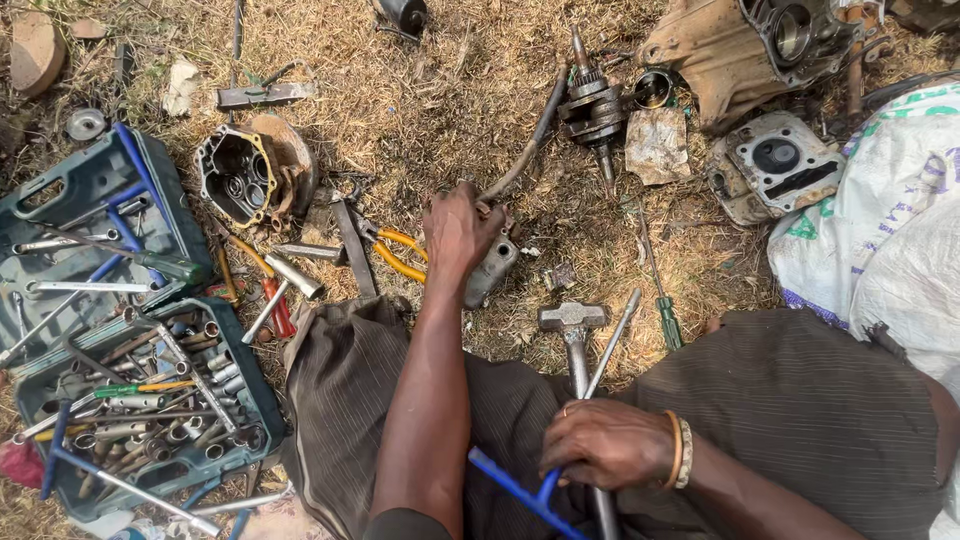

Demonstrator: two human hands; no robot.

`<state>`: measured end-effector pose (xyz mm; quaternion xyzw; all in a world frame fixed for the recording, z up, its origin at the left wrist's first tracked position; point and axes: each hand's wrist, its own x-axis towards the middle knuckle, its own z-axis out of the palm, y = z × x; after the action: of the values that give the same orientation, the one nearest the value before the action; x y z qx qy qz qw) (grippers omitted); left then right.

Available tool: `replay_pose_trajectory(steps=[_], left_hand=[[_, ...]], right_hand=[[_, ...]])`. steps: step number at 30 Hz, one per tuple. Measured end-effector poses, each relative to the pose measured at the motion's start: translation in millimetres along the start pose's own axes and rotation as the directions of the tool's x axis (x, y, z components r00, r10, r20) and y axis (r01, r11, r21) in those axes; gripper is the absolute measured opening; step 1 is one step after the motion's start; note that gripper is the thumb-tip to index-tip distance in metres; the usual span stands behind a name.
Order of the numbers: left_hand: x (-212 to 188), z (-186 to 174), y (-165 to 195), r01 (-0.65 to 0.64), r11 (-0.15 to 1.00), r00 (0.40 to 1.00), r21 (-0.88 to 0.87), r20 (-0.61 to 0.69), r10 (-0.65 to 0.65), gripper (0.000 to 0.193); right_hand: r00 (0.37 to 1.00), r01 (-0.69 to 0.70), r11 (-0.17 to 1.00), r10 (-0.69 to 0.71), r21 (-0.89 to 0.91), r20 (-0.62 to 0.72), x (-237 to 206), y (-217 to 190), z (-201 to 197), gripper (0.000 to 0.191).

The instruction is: The person sits on the ground and uses a hammer, pliers, and a screwdriver to disassemble and clean a small metal engine component. They remove a pin, extract internal parts, and scrape residue from the housing.

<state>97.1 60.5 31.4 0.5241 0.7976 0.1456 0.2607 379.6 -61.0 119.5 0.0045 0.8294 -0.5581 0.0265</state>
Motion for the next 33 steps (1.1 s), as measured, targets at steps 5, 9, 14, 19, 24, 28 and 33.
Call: replay_pose_trajectory(steps=[5,9,14,19,24,28,33], left_hand=[[-21.3,-24.6,2.3,0.045,0.946,0.998,-0.32,0.06,-0.028,0.034],[-42.8,-29.5,11.3,-0.014,0.879,0.982,-0.477,0.158,0.101,0.039],[-47.7,-13.6,13.3,-0.107,0.882,0.977,-0.46,0.115,0.178,0.052],[-43.9,-0.2,11.2,0.006,0.715,0.974,-0.699,0.166,0.153,0.069],[-41.7,-3.5,15.2,0.067,0.799,0.966,-0.598,0.239,0.098,0.053],[-40.4,-9.3,21.9,0.069,0.881,0.949,-0.467,0.304,0.087,0.04],[-47.3,-16.9,32.1,-0.121,0.96,0.965,-0.253,0.196,0.174,0.032]], right_hand=[[0.922,-0.236,0.96,0.271,0.152,-0.277,5.4,3.3,-17.4,0.038],[0.488,-0.609,0.73,0.038,-0.31,-0.872,38.1,12.5,-67.4,0.066],[0.46,-0.606,0.793,0.291,-0.057,-0.839,66.4,62.8,-81.3,0.038],[0.371,-0.641,0.766,0.249,-0.052,-0.894,49.4,83.6,-59.0,0.027],[0.256,-0.688,0.702,-0.002,-0.184,-0.967,-48.6,-42.3,-72.3,0.011],[0.011,-0.904,0.427,0.085,0.026,-0.996,-133.8,-94.0,-57.5,0.013],[-0.239,-0.954,0.09,0.343,0.286,-0.908,-148.4,-74.3,-19.8,0.016]])
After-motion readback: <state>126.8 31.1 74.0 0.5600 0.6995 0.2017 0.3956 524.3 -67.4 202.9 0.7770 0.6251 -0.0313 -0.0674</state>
